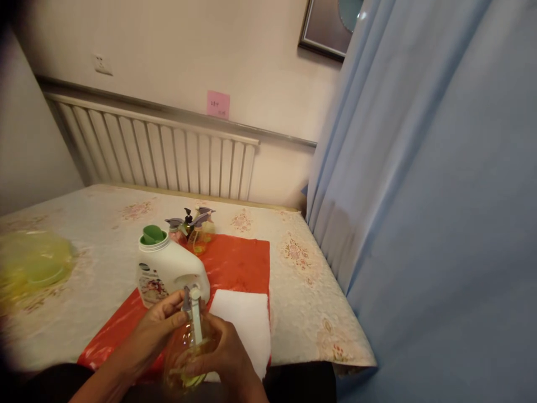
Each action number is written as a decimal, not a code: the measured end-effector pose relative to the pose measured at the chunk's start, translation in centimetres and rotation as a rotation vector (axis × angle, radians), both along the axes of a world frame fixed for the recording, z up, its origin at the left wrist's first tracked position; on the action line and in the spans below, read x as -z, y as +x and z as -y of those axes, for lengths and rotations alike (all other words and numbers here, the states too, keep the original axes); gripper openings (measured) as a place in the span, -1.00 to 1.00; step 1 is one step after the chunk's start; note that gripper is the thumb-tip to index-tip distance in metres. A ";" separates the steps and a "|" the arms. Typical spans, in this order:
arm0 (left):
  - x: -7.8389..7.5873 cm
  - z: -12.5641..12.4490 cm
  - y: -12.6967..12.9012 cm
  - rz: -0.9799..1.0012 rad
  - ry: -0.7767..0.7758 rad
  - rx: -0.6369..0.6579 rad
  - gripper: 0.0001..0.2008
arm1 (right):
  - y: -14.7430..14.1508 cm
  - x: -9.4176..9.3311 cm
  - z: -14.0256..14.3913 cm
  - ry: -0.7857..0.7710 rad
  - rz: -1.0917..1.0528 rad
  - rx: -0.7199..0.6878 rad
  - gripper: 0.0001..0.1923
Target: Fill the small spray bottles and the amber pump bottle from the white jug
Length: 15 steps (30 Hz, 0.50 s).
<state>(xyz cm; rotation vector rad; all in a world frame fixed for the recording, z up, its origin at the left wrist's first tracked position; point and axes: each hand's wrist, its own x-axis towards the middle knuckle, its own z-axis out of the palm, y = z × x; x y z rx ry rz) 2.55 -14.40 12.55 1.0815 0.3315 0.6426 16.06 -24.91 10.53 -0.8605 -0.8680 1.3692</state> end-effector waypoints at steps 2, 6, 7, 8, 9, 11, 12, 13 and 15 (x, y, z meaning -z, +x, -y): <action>0.1 0.2 -0.1 0.006 -0.033 0.017 -0.66 | 0.0 0.5 0.0 0.001 0.019 -0.001 -0.13; 0.9 0.6 -0.2 0.012 -0.080 0.022 -0.69 | 0.2 1.4 0.1 -0.022 0.022 -0.025 -0.20; 1.2 0.6 -0.2 -0.002 -0.083 0.013 -0.68 | 0.2 1.5 0.2 -0.026 0.028 -0.026 -0.19; 1.5 0.5 -0.1 -0.029 -0.079 -0.005 -0.66 | 0.3 1.6 0.2 -0.026 0.041 -0.025 -0.18; 1.7 0.4 0.0 -0.066 -0.065 -0.033 -0.62 | 0.4 1.7 0.2 -0.024 0.057 -0.026 -0.17; 2.1 0.2 0.1 -0.150 0.005 -0.117 -0.51 | 0.8 1.9 0.2 -0.018 0.090 -0.019 -0.13; 2.1 0.0 0.0 -0.193 0.062 -0.165 -0.47 | 1.0 2.0 0.1 -0.012 0.106 -0.008 -0.12; 2.2 -0.2 -0.1 -0.237 0.128 -0.213 -0.44 | 1.3 2.1 0.0 -0.003 0.118 0.009 -0.12; 2.7 -0.9 -0.9 -0.342 0.265 -0.293 -0.44 | 2.1 2.3 -0.2 0.015 0.137 0.066 -0.14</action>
